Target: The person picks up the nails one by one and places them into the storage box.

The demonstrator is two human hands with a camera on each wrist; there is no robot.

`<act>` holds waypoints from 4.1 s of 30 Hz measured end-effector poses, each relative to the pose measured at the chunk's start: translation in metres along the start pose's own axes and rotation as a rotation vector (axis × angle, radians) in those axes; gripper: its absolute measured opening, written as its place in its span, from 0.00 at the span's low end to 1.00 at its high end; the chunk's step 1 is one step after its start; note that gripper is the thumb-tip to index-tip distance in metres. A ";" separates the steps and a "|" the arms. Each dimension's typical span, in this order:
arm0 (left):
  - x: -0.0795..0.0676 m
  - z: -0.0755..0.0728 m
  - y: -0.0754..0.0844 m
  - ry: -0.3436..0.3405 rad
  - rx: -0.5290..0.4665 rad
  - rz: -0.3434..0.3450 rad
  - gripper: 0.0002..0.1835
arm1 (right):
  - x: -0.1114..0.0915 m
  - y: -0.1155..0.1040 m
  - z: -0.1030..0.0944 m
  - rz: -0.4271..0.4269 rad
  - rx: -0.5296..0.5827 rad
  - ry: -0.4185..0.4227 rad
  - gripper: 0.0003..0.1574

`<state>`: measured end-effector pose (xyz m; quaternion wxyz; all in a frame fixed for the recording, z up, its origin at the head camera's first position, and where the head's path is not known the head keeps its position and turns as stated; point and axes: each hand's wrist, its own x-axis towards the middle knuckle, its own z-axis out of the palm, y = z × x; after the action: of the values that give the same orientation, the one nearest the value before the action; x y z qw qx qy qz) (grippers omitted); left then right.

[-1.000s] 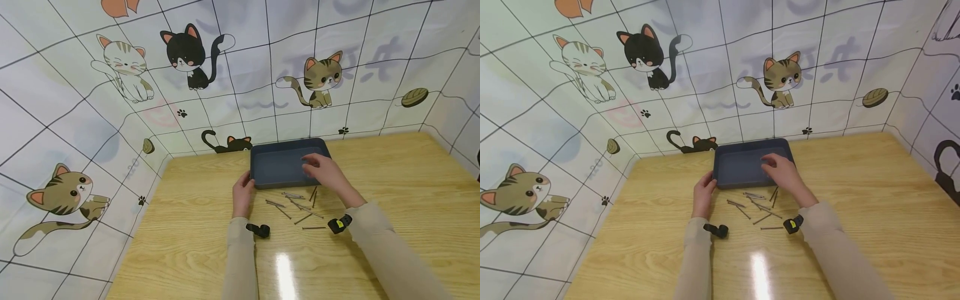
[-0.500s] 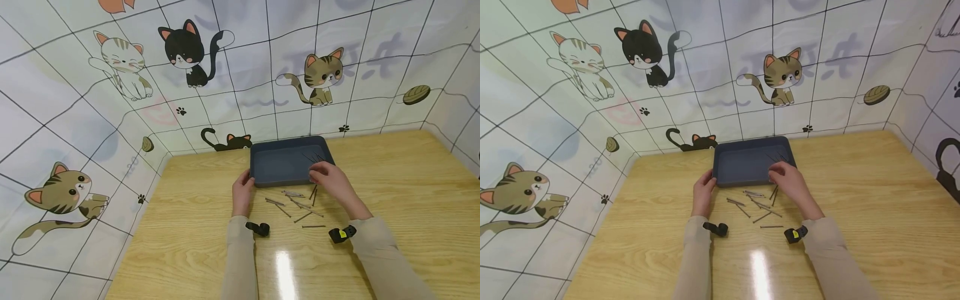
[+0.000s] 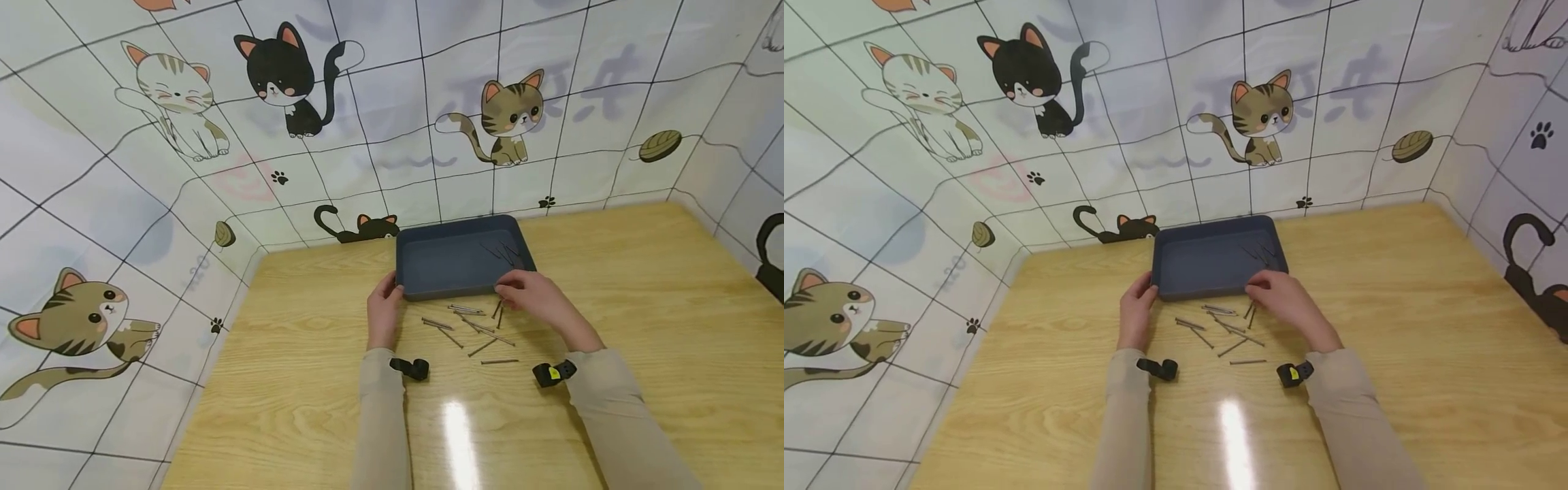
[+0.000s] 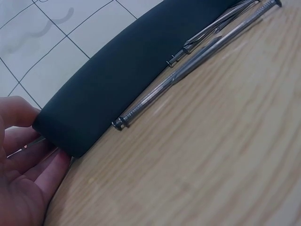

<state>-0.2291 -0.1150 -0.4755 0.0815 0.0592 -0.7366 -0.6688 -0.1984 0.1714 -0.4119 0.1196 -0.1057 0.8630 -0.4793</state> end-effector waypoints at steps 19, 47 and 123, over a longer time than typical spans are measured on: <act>-0.001 0.000 0.004 0.010 0.021 -0.009 0.21 | 0.002 0.007 0.011 -0.022 -0.365 -0.063 0.17; -0.001 0.000 0.006 0.000 0.012 0.019 0.21 | 0.000 0.000 0.011 0.023 -0.460 -0.043 0.22; -0.002 -0.005 0.015 -0.018 -0.036 -0.011 0.21 | 0.015 -0.018 -0.018 0.019 0.031 0.057 0.21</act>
<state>-0.2255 -0.1174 -0.4603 0.0724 0.0559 -0.7247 -0.6830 -0.2174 0.1723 -0.3888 0.1013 -0.0821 0.8596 -0.4941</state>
